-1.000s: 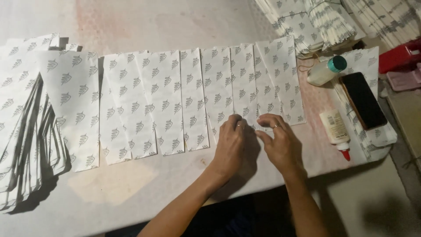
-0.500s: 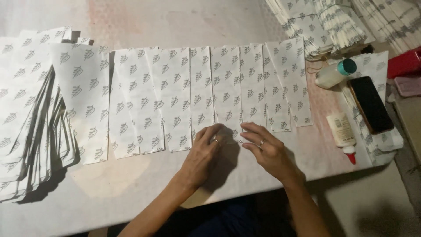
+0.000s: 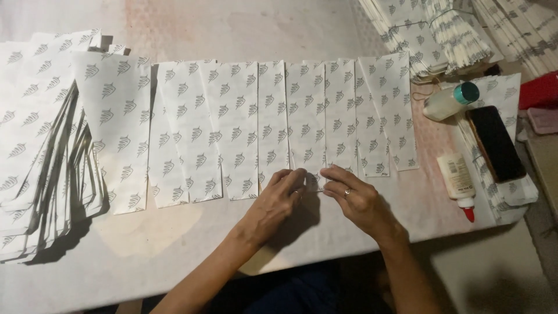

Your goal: The person is preparing paper wrappers by laying them out in a row, applying glue to one edge of each, and then folding them over to seal them into sleeves.

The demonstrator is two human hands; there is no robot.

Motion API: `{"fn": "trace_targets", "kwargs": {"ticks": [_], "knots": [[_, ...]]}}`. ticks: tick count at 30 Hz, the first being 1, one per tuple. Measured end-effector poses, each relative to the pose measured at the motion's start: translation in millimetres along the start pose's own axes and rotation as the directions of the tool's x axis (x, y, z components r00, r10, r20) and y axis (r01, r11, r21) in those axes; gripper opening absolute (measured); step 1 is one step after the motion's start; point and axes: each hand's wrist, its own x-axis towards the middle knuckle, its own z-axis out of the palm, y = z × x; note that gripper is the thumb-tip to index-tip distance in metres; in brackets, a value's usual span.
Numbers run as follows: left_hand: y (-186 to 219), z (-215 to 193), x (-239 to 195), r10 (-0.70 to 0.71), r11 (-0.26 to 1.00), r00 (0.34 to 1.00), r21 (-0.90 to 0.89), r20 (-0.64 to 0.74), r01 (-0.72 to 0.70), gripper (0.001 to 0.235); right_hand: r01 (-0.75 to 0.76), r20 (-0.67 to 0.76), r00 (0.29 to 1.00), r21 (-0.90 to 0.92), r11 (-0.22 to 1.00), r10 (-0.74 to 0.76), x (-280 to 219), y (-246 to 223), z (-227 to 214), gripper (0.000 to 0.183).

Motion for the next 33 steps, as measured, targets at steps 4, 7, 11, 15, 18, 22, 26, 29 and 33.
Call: {"fn": "trace_targets", "kwargs": {"ticks": [4,7,11,15,18,22,26,29,33], "knots": [[7,6,1,-0.065,0.997,0.998,-0.047,-0.011,0.064,0.007,0.03,-0.027,0.999,-0.047,0.998,-0.031,0,4,5,0.006],[12,-8,9,-0.156,0.986,0.988,-0.056,0.009,0.156,0.008,0.0,-0.051,0.999,-0.027,1.0,-0.001,1,0,7,0.006],[11,0,14,-0.156,0.987,0.988,-0.041,-0.011,0.156,0.008,-0.096,-0.053,0.994,0.029,0.995,0.097,7,-4,9,0.006],[2,30,4,-0.32,0.936,0.947,-0.164,-0.03,0.311,0.011,-0.213,-0.052,0.973,0.169,0.962,0.224,9,-6,9,0.01],[-1,33,3,-0.361,0.914,0.932,-0.206,-0.017,0.35,0.01,-0.233,-0.063,0.967,0.164,0.959,0.246,17,-13,5,0.015],[7,14,12,-0.37,0.91,0.929,-0.203,-0.001,0.362,0.013,-0.248,-0.068,0.967,-0.02,0.969,0.246,26,-30,5,0.029],[1,24,5,-0.404,0.887,0.915,-0.248,-0.01,0.389,0.012,-0.267,-0.055,0.961,0.062,0.962,0.27,13,-3,14,0.022],[0,26,4,-0.374,0.9,0.927,-0.246,-0.011,0.36,0.012,-0.262,-0.087,0.956,0.18,0.948,0.281,10,4,16,0.021],[10,25,15,-0.368,0.926,0.93,-0.101,-0.014,0.365,0.011,-0.257,-0.08,0.96,0.136,0.957,0.269,10,0,14,0.024]]}}
